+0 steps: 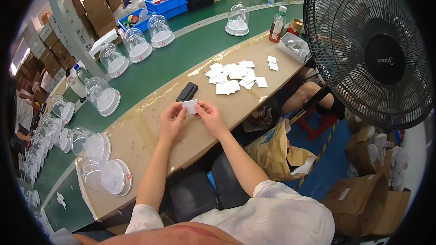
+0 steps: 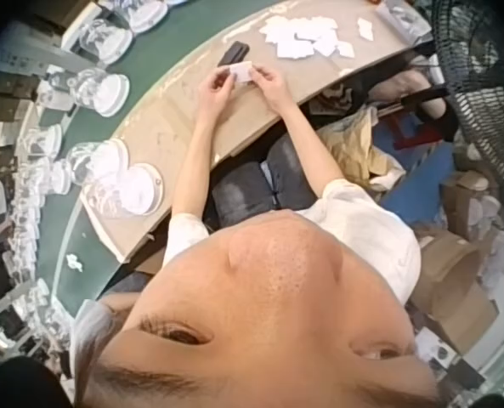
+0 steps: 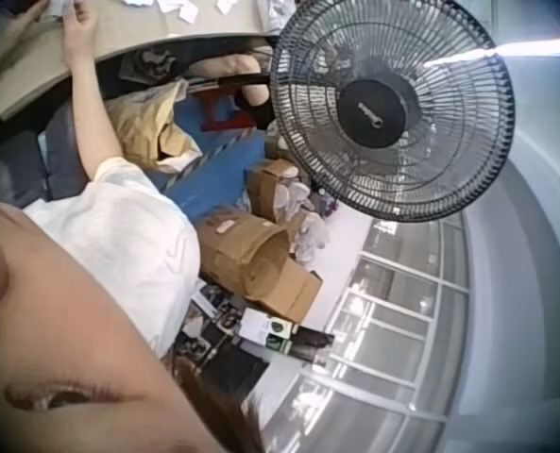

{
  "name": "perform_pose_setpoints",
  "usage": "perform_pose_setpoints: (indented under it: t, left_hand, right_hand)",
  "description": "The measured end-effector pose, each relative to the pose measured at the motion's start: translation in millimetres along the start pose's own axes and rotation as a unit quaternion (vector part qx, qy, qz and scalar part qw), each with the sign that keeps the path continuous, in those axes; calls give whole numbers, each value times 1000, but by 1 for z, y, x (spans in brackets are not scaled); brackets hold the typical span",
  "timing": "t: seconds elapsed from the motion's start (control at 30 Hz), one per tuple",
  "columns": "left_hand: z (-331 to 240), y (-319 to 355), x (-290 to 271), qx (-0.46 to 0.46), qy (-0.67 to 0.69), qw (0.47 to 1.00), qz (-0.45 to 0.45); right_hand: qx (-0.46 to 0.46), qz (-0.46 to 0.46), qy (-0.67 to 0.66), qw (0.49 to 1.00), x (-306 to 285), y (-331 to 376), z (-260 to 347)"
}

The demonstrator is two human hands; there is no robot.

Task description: Assemble decorative LED glass domes on a factory assembly line.

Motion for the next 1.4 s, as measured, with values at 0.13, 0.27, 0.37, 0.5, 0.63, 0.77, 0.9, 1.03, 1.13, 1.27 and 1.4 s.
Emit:
perform_pose_setpoints:
  t: [0.13, 0.27, 0.37, 0.5, 0.63, 0.77, 0.9, 1.03, 1.13, 1.27, 1.4]
  left_hand:
    - [1, -2, -2, 2, -11, 1000, 6]
    - [-8, -2, 0, 24, -36, 999, 9]
    - [-10, -2, 5, 38, -42, 998, 39]
    - [6, 0, 7, -24, 18, 997, 67]
    - [16, 3, 15, -97, 92, 988, 81]
    - [10, 2, 16, -90, 96, 988, 80]
    - [9, 0, 11, -74, 112, 988, 72]
    - [13, -2, 5, -80, 88, 992, 51]
    - [11, -2, 6, -76, 98, 991, 41]
    - [14, -2, 2, -81, 84, 993, 33]
    - [15, -3, 3, -73, 85, 992, 50]
  right_hand:
    - [0, 21, 30, 999, 1, 0, -1]
    - [1, 5, 15, 1000, -5, 0, -3]
    - [3, 0, -8, 1000, -6, 1, -2]
    - [-4, 5, -26, 1000, -2, 2, 0]
    - [3, -14, -33, 999, -14, 0, -8]
    - [11, -21, -29, 999, -15, 1, -10]
    - [5, 3, -26, 1000, -6, 3, -3]
    - [1, -15, -15, 1000, -5, 3, -1]
    - [-2, -14, -13, 1000, -5, 4, 0]
    - [-3, 7, -1, 1000, 2, 5, 3]
    - [-8, -3, 8, 1000, 0, 4, 5]
Point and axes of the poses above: each hand's wrist, its own y-axis away from the middle knuckle, its own x-axis out of the palm, z = x × y, the point moved 10 cm from there along -y, towards the middle knuckle, and after that the axes turned 6 degrees about z, right-handed, at the moved point
